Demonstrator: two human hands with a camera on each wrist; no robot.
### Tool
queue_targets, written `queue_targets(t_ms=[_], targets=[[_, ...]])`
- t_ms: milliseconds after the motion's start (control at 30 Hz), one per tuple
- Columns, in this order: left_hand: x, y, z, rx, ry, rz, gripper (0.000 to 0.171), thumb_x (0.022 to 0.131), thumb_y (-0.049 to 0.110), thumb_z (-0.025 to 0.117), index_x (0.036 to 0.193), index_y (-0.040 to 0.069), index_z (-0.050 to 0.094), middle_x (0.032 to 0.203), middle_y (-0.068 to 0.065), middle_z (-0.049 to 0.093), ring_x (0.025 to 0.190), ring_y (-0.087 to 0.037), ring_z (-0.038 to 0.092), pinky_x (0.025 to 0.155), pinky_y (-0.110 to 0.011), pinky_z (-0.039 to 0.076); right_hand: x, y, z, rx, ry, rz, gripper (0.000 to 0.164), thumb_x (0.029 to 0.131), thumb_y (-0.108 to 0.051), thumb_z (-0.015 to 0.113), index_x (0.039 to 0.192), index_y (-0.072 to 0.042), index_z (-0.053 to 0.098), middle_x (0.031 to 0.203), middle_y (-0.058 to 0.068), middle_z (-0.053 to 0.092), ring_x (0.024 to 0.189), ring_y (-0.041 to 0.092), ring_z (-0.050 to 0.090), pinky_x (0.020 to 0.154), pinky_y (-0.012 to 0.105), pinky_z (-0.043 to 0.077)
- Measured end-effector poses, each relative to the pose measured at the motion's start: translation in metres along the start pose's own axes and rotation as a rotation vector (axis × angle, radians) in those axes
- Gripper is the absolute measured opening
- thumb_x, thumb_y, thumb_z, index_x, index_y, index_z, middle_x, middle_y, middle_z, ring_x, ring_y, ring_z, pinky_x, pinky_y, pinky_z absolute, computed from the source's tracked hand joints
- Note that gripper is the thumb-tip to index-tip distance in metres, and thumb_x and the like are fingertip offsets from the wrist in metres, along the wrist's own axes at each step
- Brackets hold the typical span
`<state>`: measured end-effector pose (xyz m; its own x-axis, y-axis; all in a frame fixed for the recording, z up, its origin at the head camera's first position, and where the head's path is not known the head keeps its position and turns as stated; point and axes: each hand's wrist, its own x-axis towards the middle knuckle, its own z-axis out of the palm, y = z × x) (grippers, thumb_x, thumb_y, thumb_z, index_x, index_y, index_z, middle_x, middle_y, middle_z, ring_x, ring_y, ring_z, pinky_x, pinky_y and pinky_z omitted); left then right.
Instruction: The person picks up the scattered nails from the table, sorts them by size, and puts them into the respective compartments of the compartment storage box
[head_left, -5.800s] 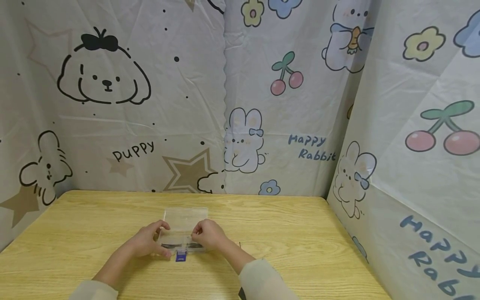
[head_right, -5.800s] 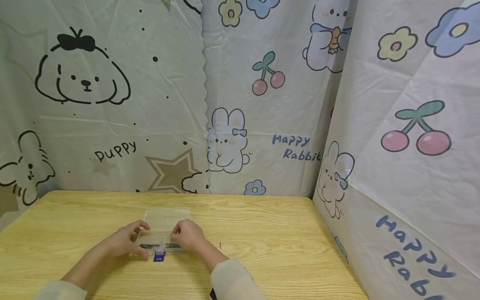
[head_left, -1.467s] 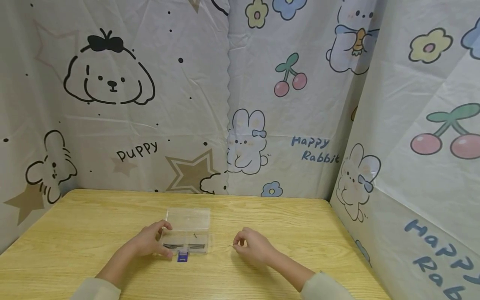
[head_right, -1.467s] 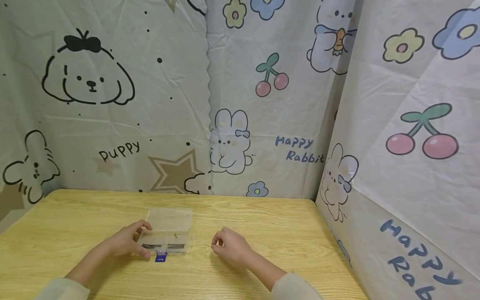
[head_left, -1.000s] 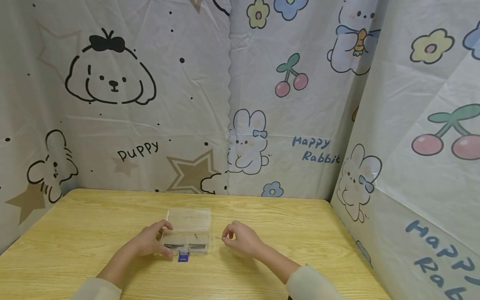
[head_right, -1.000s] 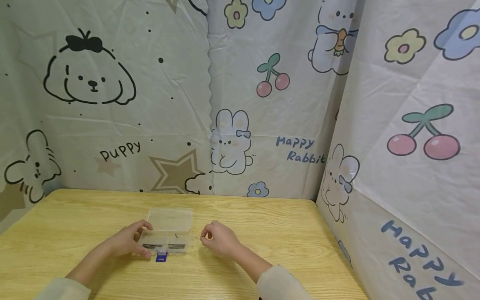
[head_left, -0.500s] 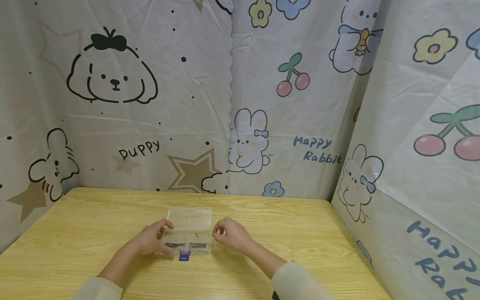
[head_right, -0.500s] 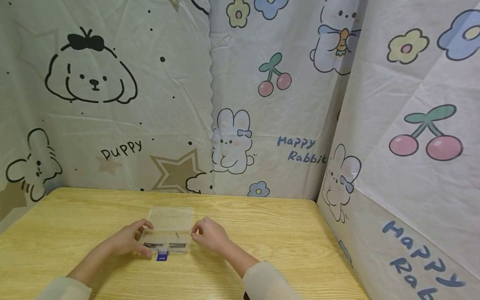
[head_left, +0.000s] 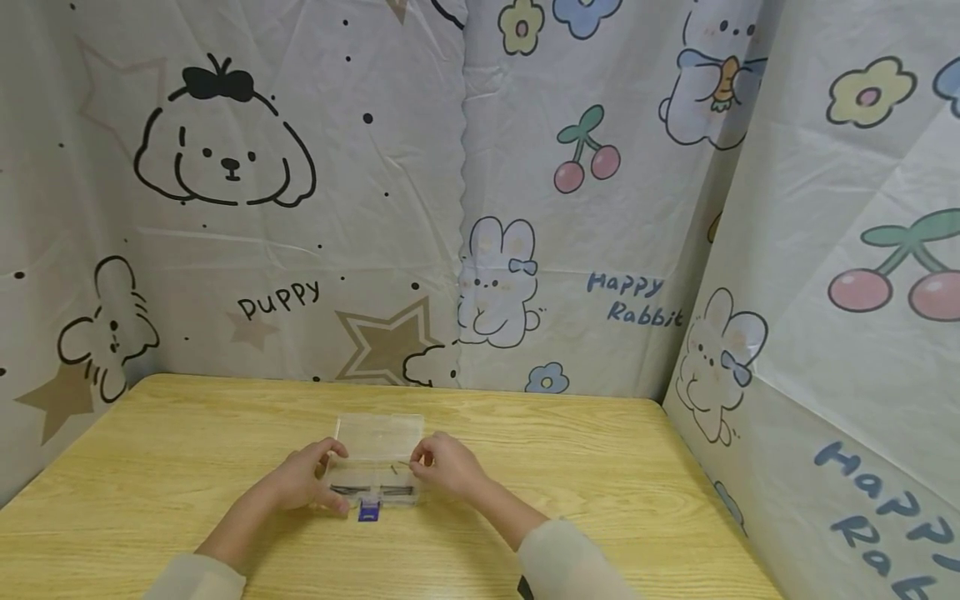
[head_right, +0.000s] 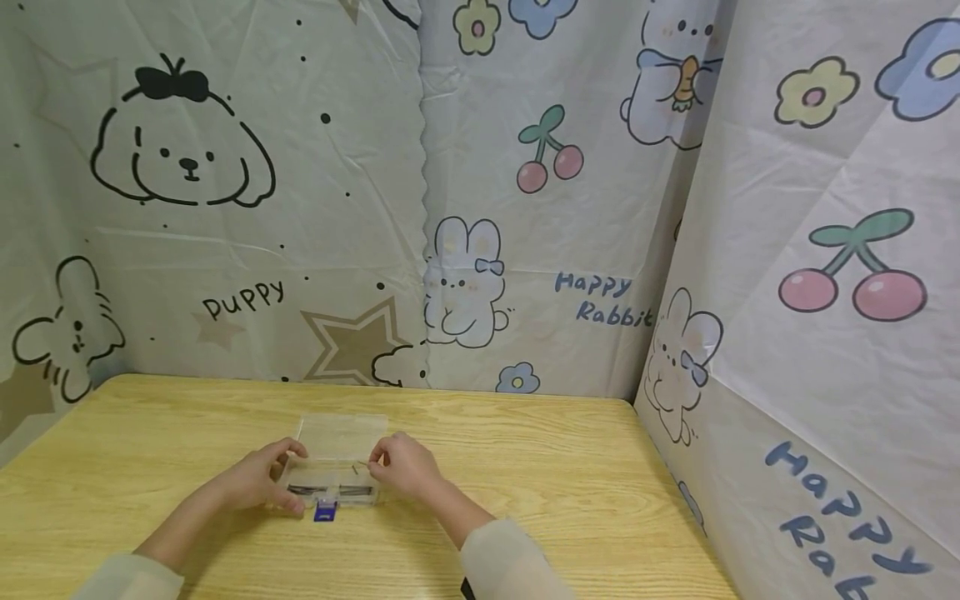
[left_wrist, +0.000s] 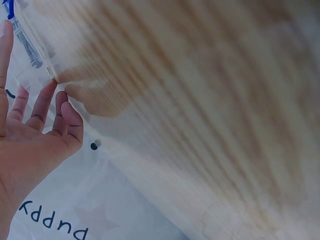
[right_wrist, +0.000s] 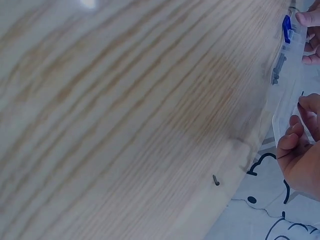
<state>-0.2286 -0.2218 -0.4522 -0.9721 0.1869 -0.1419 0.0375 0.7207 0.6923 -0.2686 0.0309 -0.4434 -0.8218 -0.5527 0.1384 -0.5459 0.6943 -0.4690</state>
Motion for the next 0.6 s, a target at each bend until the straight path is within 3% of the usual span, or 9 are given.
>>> queue_targets(t_ms=[600], targets=[[-0.0005,0.0001,-0.0015,-0.001,-0.005,0.014,0.076,0.057,0.036,0.087,0.118,0.012,0.049,0.117,-0.018,0.050,0.107,-0.035,0.043,0.082,-0.050,0.043,0.0026,-0.0002,0.0095,0.017,-0.023,0.036,0.011,0.088,-0.022,0.064,0.086,-0.012,0.068,0.074,-0.006,0.051,0.063,0.002,0.040,0.054,0.017,0.036]])
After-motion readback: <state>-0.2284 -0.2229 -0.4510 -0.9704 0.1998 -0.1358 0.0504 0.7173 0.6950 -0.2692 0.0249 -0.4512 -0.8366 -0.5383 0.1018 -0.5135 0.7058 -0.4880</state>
